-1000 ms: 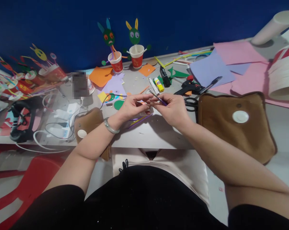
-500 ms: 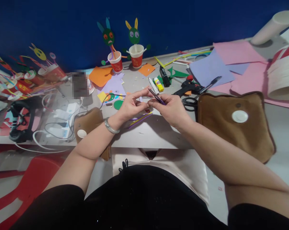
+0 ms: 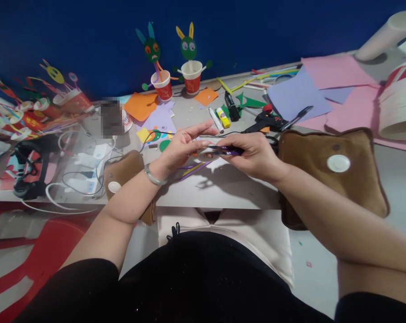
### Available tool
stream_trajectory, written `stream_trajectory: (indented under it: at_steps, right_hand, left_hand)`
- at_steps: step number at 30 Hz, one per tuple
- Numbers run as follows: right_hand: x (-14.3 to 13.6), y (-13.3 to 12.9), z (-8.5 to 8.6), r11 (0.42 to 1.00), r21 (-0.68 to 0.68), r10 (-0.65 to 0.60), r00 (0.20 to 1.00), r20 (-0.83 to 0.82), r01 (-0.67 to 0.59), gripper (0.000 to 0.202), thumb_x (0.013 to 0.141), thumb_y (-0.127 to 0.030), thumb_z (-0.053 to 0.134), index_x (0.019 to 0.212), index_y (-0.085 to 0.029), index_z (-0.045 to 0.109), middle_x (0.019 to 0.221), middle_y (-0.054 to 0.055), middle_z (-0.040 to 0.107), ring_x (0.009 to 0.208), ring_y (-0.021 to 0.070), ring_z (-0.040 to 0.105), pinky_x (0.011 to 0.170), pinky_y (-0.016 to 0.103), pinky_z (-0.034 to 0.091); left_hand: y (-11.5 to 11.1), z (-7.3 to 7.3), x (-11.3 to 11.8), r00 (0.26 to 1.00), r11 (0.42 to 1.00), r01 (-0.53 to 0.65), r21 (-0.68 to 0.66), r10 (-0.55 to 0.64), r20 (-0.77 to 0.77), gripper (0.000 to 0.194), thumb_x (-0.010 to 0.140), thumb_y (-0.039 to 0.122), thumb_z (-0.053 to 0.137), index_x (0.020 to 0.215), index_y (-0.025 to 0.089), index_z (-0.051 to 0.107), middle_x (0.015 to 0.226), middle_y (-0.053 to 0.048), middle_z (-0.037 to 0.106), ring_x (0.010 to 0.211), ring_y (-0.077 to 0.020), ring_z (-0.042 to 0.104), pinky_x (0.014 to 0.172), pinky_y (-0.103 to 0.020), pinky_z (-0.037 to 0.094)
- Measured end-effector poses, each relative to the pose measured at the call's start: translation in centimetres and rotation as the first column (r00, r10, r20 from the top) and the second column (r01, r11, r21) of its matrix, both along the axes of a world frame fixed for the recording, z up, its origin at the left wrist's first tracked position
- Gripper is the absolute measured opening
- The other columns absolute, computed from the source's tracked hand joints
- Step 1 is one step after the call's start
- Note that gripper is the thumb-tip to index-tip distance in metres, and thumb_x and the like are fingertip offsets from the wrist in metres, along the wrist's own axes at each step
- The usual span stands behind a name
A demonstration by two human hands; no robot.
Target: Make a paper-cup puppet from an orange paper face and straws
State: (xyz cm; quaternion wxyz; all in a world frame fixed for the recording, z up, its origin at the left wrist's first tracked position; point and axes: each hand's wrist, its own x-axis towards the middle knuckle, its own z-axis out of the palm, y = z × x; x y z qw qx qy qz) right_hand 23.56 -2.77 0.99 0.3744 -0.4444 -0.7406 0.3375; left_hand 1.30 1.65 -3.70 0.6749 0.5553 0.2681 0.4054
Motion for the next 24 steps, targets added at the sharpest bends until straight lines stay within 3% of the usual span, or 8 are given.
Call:
stream_trajectory:
  at_steps: [6,9,11,14,17,20,24]
  right_hand:
    - [2.1,0.4,-2.0,0.986,0.153,0.050,0.995,0.088,-0.063,0.010,0.083,-0.031,0.075,0.089,-0.025,0.080,0.078,0.008,0.077,0.064,0.0181,0.063,0.067,0.032,0.044]
    - [2.0,-0.4,-2.1,0.994,0.084,-0.067,0.997,0.048,0.062,0.014,0.078,-0.034,0.080,0.088,-0.024,0.077,0.076,0.006,0.073,0.065,0.0181,0.060,0.066,0.034,0.041]
    - [1.4,-1.0,-1.7,0.985,-0.006,-0.171,0.984,-0.044,0.171,0.026,0.077,-0.036,0.086,0.098,-0.024,0.076,0.068,0.000,0.061,0.062,0.0162,0.050,0.065,0.033,0.039]
    - [0.2,-1.4,-1.1,0.976,-0.173,-0.154,0.979,-0.137,0.129,0.046,0.077,-0.040,0.094,0.115,-0.022,0.075,0.062,-0.008,0.041,0.059,0.0131,0.036,0.062,0.031,0.033]
    - [-0.2,-1.1,-0.7,0.967,-0.249,-0.083,0.987,-0.137,0.047,0.041,0.077,-0.046,0.095,0.104,-0.021,0.076,0.068,-0.003,0.053,0.063,0.0135,0.043,0.063,0.030,0.035]
    - [1.1,-0.2,-0.9,0.963,-0.257,-0.111,0.989,-0.096,0.083,0.038,0.075,-0.045,0.094,0.093,-0.019,0.073,0.073,0.001,0.064,0.065,0.0137,0.048,0.065,0.031,0.039]
    - [5.0,1.5,-2.4,0.945,-0.273,-0.158,0.983,0.094,0.178,0.039,0.071,-0.038,0.097,0.097,-0.018,0.075,0.086,0.008,0.076,0.076,0.0187,0.060,0.072,0.032,0.045]
  left_hand:
    - [0.6,-0.1,-0.2,1.000,0.998,0.007,0.068,-0.006,-0.016,0.081,0.079,0.067,0.093,0.148,0.029,0.075,0.151,-0.012,0.075,0.136,-0.0343,0.072,0.100,-0.046,0.068]
    - [1.2,0.0,-0.4,0.998,0.994,-0.002,0.112,0.008,-0.058,0.086,0.078,0.070,0.093,0.153,0.033,0.072,0.154,-0.010,0.073,0.128,-0.0328,0.076,0.094,-0.043,0.068]
    - [1.2,0.0,-0.4,0.997,0.990,-0.013,0.139,0.024,-0.075,0.086,0.079,0.068,0.093,0.155,0.036,0.070,0.155,-0.010,0.072,0.121,-0.0307,0.079,0.093,-0.041,0.068]
    - [0.8,-0.2,-0.3,0.996,0.987,0.012,0.157,0.003,-0.091,0.086,0.080,0.067,0.093,0.157,0.036,0.069,0.159,-0.011,0.070,0.113,-0.0274,0.080,0.094,-0.041,0.067]
    - [0.7,-0.5,-0.1,0.996,0.982,0.036,0.184,-0.019,-0.093,0.086,0.082,0.069,0.090,0.158,0.036,0.068,0.160,-0.012,0.068,0.109,-0.0252,0.080,0.096,-0.042,0.066]
    - [1.3,-0.9,-0.2,0.996,0.960,0.006,0.280,0.021,-0.091,0.083,0.083,0.073,0.087,0.154,0.033,0.071,0.155,-0.012,0.072,0.116,-0.0270,0.080,0.105,-0.046,0.063]
    - [2.2,-0.7,-0.5,0.978,0.862,-0.104,0.496,0.179,-0.107,0.069,0.089,0.076,0.080,0.140,0.029,0.080,0.149,-0.013,0.077,0.142,-0.0335,0.070,0.127,-0.056,0.050]
